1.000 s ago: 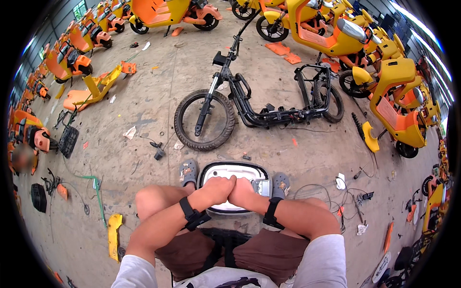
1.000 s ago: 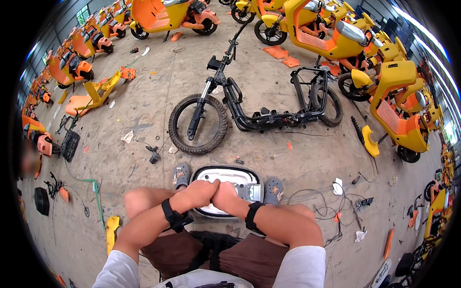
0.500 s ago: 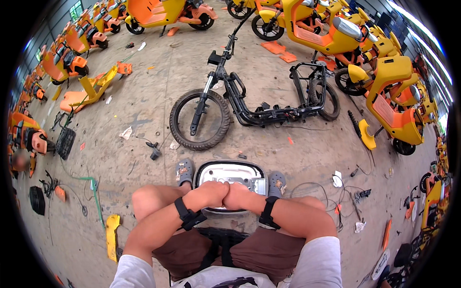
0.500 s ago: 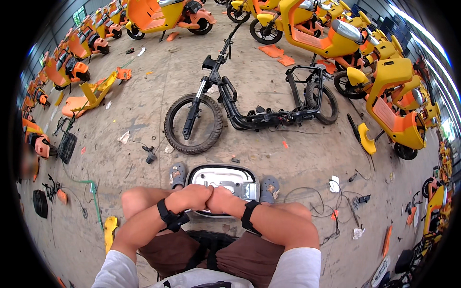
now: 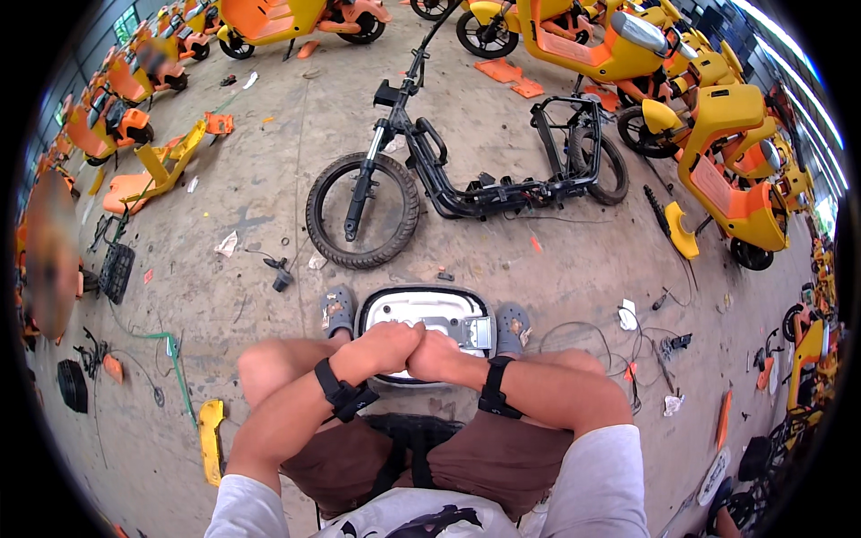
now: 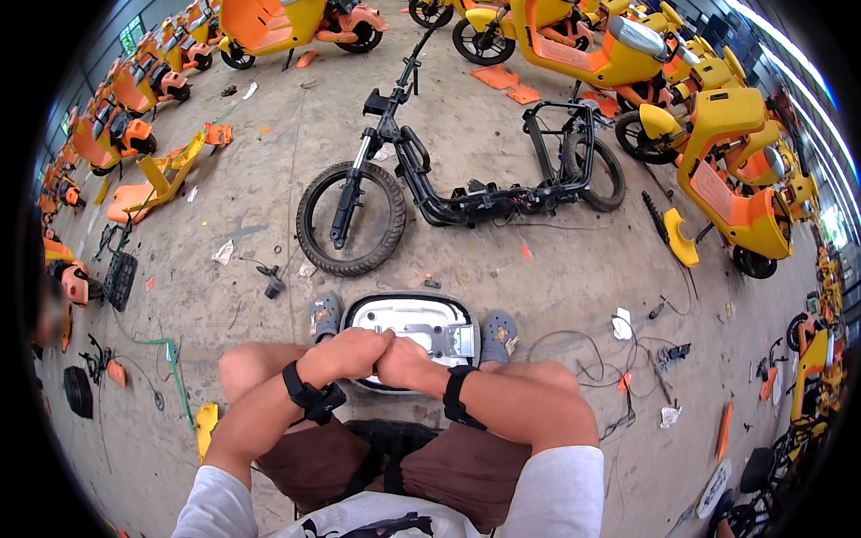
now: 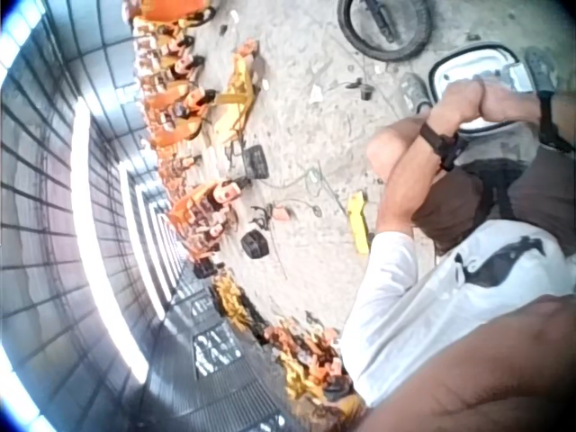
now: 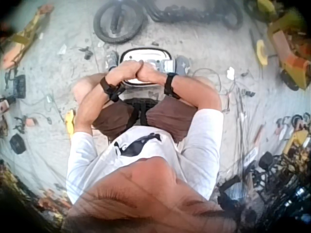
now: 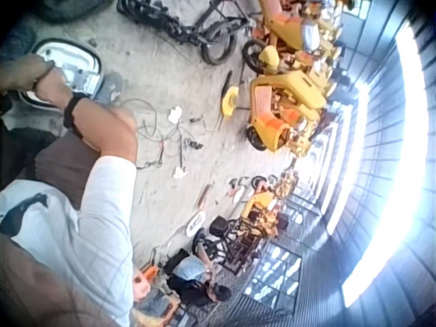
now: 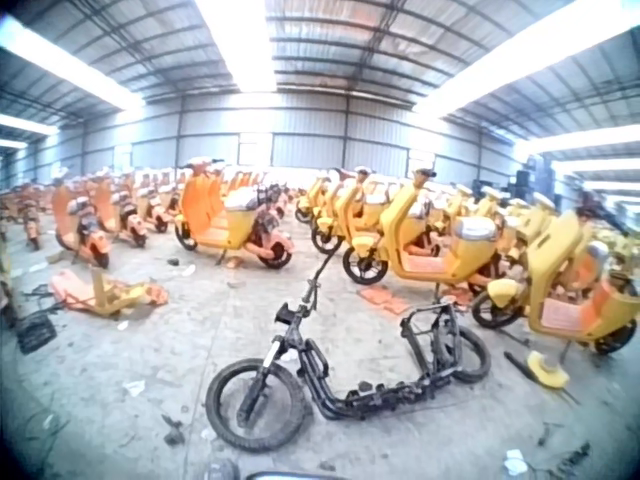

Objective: The person manipulates a white scooter component on their lap, using a socket wrench to tighten bolts and a small metal tool to adjust internal parts. They rotate the object, using both hands to align and secure various components.

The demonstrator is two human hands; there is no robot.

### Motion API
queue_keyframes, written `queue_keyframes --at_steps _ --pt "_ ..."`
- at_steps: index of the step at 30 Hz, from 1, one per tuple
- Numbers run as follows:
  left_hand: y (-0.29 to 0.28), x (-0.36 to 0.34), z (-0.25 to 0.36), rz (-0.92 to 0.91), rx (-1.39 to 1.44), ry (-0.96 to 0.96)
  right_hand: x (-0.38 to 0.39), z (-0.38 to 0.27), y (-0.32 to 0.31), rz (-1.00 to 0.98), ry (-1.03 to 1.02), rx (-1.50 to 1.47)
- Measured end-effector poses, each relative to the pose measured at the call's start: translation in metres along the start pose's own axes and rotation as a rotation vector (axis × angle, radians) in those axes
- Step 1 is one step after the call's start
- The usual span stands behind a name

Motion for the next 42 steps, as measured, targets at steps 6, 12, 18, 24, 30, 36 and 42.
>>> queue_keyframes --at_steps 6,12,18,24,30,36,42 --pt "0.001 -0.001 -0.001 0.018 -0.007 0.011 0.0 0.002 -0.001 -0.026 0.036 0.011" --pt "0.0 -0.002 -0.002 0.026 -0.023 -0.012 -0.002 0.003 -0.006 -0.098 0.049 0.016" --pt "-0.022 -0.001 -0.023 0.309 -0.053 -0.107 -0.021 0.019 -0.019 -0.044 -0.061 -0.006" --pt "-0.056 0.016 -0.036 0.642 0.113 -0.193 0.0 0.036 -0.11 0.162 0.082 -0.22" --pt "-0.046 -0.005 -0.022 0.593 -0.007 -0.145 0.02 0.079 -0.134 0.158 0.275 -0.03" --pt "-0.059 0.005 -0.018 0.73 0.066 -0.072 0.014 0.096 -0.134 0.079 0.382 -0.203" --pt "-0.055 -0.002 -0.018 0.606 0.053 -0.052 0.012 0.109 -0.127 0.017 0.448 -0.384"
Point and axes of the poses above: each hand's wrist, its own x-axis away from the middle knuckle, its own y-axis out of the palm, z = x × y, the point moved 6 cm from there along -x, towards the middle knuckle, and after that the axes turned 12 degrees about -x, right-handed, at the moved point
